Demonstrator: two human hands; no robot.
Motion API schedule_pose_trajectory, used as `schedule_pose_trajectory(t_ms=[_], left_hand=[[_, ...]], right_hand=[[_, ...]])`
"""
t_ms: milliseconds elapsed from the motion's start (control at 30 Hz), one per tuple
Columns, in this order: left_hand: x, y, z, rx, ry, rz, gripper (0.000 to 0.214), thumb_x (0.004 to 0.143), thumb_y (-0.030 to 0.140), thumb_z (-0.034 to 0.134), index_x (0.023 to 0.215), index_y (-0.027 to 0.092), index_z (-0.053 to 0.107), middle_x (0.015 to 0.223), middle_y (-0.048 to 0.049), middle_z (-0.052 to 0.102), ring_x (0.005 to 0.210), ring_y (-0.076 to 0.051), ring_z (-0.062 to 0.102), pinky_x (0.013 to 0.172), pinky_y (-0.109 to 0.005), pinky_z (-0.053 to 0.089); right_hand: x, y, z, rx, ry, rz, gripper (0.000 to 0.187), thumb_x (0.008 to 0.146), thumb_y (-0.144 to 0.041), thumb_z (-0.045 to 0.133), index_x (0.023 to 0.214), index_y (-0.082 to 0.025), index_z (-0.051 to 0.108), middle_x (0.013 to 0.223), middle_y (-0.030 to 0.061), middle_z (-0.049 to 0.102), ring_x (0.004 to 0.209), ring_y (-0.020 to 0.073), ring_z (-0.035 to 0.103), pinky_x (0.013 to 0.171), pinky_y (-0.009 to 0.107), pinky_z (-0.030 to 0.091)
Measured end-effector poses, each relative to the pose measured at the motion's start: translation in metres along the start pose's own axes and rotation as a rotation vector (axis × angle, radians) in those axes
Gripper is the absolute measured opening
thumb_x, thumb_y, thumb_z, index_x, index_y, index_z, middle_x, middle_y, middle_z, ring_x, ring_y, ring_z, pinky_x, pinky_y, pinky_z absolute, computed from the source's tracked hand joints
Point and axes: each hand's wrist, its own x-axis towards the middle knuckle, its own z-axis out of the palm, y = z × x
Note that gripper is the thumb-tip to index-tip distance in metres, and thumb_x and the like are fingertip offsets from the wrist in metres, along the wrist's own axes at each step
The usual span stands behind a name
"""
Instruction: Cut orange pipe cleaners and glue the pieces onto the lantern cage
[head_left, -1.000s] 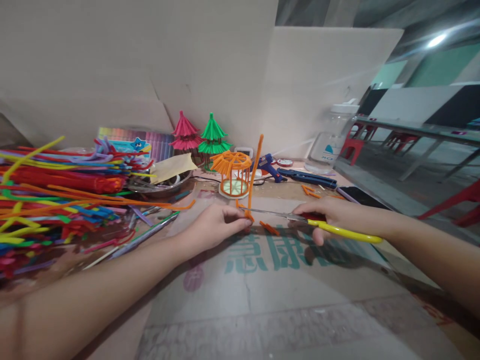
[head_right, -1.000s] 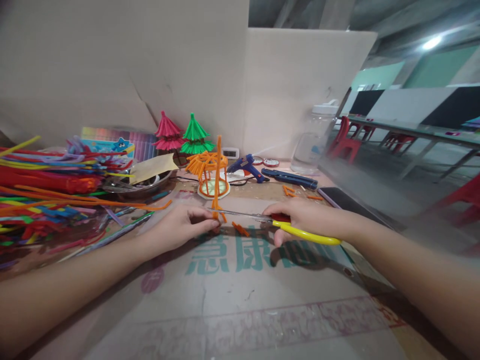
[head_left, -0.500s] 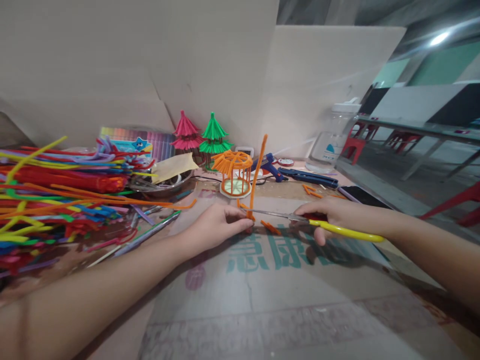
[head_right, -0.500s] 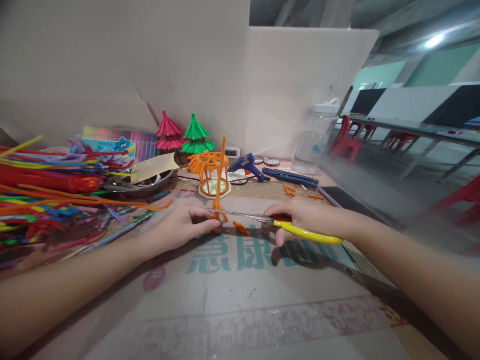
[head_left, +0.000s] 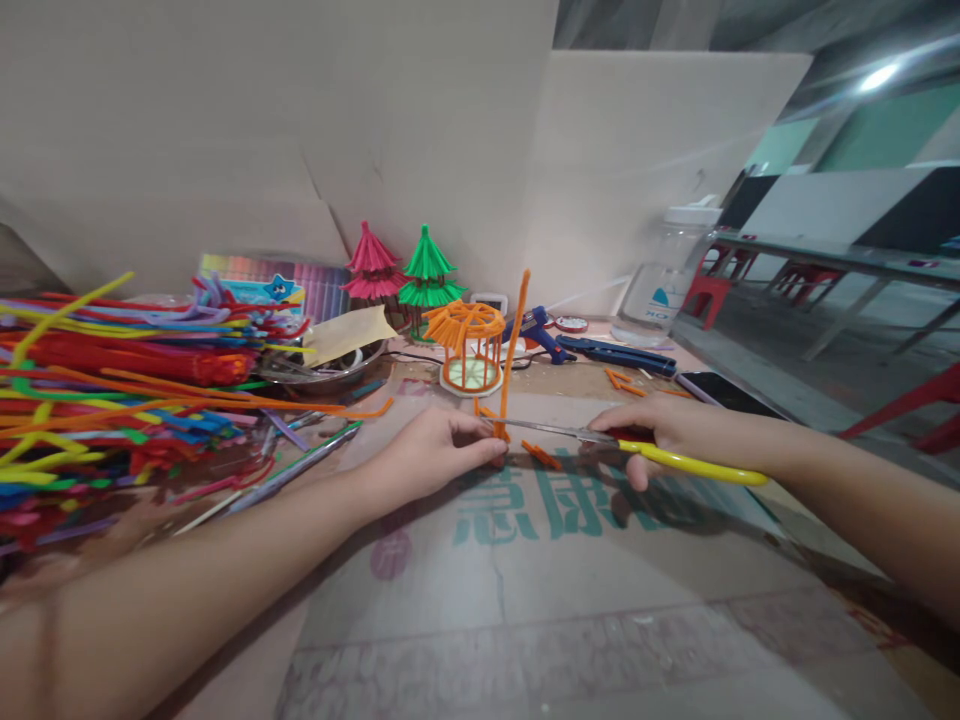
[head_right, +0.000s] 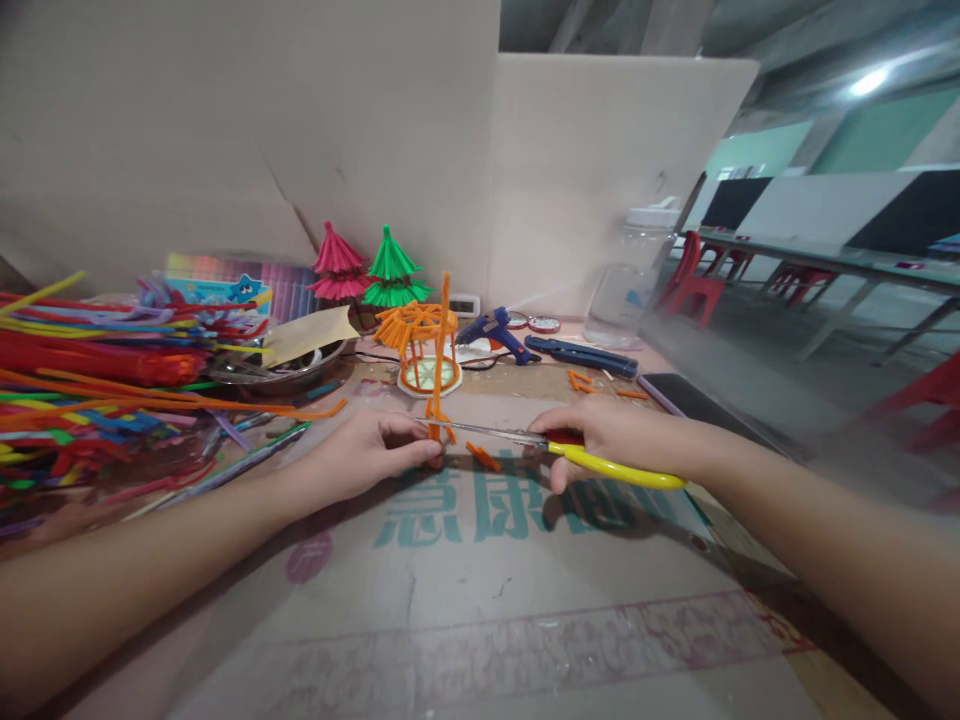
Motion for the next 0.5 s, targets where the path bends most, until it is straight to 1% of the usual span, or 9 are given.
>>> schedule_pose_trajectory(t_ms=[200,367,500], left_hand=[[-0.0003,0.0013,-0.0007,0.006,0.005,0.005,0.025,0.087,0.034,0.059,0.077,0.016,0.073,0.074,-0.0009,0.072,0.068,-0.013,0.062,0.062,-0.021,0.045],[0.0006,-0.0016,0.0,-0.009,-0.007,0.003,0.026,0.087,0.035,0.058,0.077,0.016,0.072,0.075,-0.0005,0.072,0.067,-0.013,0.062,0.061,-0.02,0.045],[0.0007,-0.0017,0.0006,-0.022,-0.004,-0.004,0.025,0.086,0.035,0.059,0.077,0.016,0.072,0.073,0.0,0.071,0.066,-0.013,0.061,0.06,-0.02,0.044]], right_hand=[[0.0002,0.0056,-0.0015,-0.025,-0.015,0.003,0.03,0.079,-0.024,0.05,0.105,-0.026,0.065,0.074,-0.0042,0.075,0.077,0.0223,0.068,0.07,0.029,0.042],[-0.0005,0.009,-0.0026,-0.055,-0.031,-0.012,0.03,0.081,-0.029,0.053,0.109,-0.025,0.062,0.075,-0.0032,0.074,0.076,0.0226,0.067,0.068,0.029,0.042],[-0.0004,0.0104,-0.0009,-0.011,-0.025,-0.004,0.028,0.084,-0.028,0.048,0.108,-0.025,0.063,0.076,-0.0024,0.074,0.074,0.0217,0.067,0.068,0.029,0.042]])
